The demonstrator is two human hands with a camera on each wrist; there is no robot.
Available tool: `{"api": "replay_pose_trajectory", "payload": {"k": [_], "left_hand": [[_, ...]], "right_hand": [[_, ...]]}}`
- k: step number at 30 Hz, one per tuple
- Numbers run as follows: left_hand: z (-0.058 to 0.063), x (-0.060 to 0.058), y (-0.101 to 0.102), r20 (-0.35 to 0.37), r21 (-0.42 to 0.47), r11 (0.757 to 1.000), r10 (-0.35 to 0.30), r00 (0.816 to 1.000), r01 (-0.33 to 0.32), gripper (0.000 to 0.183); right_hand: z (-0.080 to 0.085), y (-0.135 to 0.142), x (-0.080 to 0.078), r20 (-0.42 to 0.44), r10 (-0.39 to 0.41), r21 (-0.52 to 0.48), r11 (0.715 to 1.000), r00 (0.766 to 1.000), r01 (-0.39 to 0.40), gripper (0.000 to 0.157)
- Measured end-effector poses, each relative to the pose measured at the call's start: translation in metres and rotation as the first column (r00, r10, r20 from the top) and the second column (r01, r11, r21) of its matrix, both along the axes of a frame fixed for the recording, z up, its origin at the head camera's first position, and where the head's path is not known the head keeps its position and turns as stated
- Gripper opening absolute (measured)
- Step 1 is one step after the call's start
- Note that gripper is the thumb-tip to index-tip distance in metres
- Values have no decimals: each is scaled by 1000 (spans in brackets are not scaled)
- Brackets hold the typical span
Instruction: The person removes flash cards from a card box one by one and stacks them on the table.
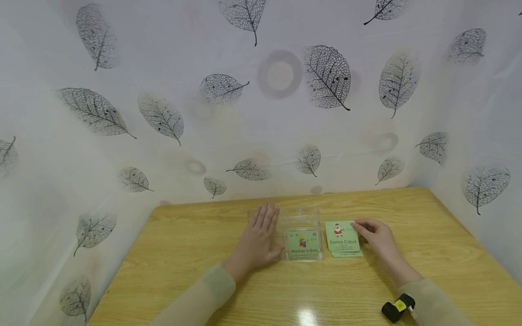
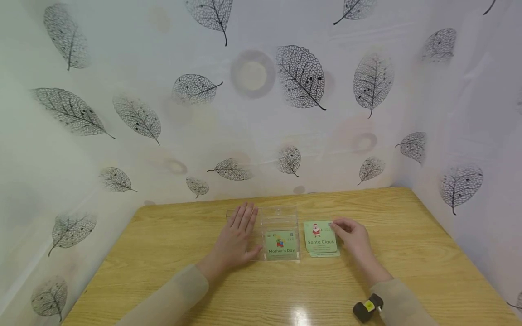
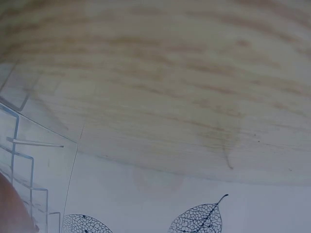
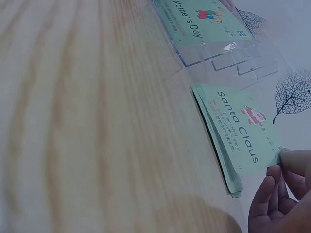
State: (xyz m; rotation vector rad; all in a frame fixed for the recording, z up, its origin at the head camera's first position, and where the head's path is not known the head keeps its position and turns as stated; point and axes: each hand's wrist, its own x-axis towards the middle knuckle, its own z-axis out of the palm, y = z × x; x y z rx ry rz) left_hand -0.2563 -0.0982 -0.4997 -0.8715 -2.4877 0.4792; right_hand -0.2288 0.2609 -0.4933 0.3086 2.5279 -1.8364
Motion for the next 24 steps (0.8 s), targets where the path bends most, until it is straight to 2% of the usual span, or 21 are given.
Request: {"api": "replay_pose_trajectory", "payload": {"k": [10,19,24], "left_hand": [[1,0,0,23,3,1000,3,1000,-3,104],[0,0,0,1,-7,1000,4,1000,-4,105],[1,1,0,13,-8,1000,8,1000,-8,104]], "right_hand": [[-2,1,-3,-14,9,38,999,1000,-8,40],[-3,2,-6,-7,5,99,995,1000,-4,41],[-3,2,-5,-11,6,126,992,1000,-4,42]]}}
